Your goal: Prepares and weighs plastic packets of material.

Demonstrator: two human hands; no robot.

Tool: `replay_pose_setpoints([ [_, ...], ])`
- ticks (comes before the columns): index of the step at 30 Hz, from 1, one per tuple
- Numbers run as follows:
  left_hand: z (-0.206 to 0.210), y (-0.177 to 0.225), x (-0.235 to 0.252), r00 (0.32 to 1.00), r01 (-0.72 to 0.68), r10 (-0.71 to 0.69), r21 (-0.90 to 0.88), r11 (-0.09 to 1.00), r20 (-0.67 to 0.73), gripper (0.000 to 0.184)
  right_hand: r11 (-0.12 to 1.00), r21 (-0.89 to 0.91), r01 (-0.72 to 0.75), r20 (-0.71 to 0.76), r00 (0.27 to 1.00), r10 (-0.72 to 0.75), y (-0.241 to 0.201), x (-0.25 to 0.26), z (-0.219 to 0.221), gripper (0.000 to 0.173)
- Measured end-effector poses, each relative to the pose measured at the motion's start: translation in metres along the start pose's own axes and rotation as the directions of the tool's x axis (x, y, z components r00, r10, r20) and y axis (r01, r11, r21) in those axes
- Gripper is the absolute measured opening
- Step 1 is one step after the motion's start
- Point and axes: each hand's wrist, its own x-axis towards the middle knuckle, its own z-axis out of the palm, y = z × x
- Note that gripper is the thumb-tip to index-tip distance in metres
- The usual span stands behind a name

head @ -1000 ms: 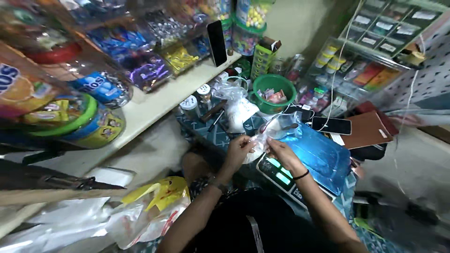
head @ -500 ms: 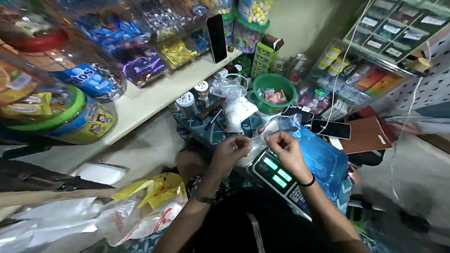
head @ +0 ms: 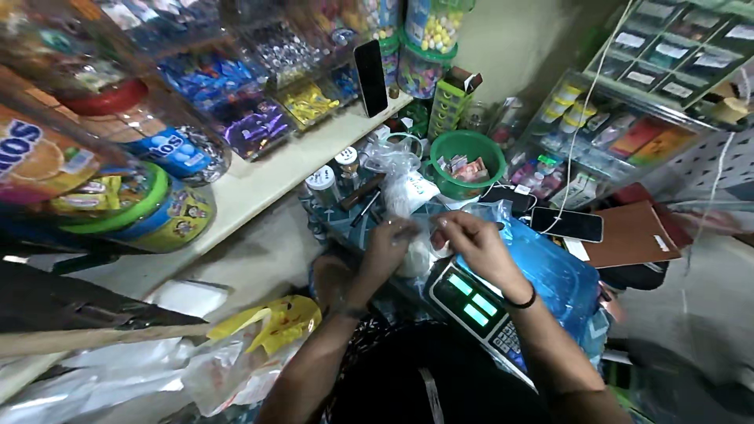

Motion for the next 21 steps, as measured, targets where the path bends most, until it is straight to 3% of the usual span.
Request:
replay_pose_setpoints([
  [3,-0.006,0.013,0.029,0.994,-0.102,0.102,-0.017,0.995,0.024,0.023,0.999,-0.037,0.034,-0.187,0.982,-0.041,-0.005,-0.012,-0.040,0.028],
  [7,-0.002,0.026,0.052,0.991,-0.130,0.132,-0.046,0.990,0.036,0.023,0.998,-0.050,0.026,-0.367,0.929,-0.043,0.003,-0.046,-0.074,0.027],
  [12,0.002,0.013,0.082,0.993,-0.110,0.111,-0.028,0.994,0.046,0.029,0.997,0.028,-0.073,-0.435,0.897,0.077,0.025,-0.096,-0.086,0.026],
  [21,0.017,-0.026,0.129,0.994,0.107,-0.107,-0.058,0.993,0.006,0.042,0.954,0.152,-0.258,-0.418,0.858,0.299,0.056,-0.132,-0.072,0.026],
])
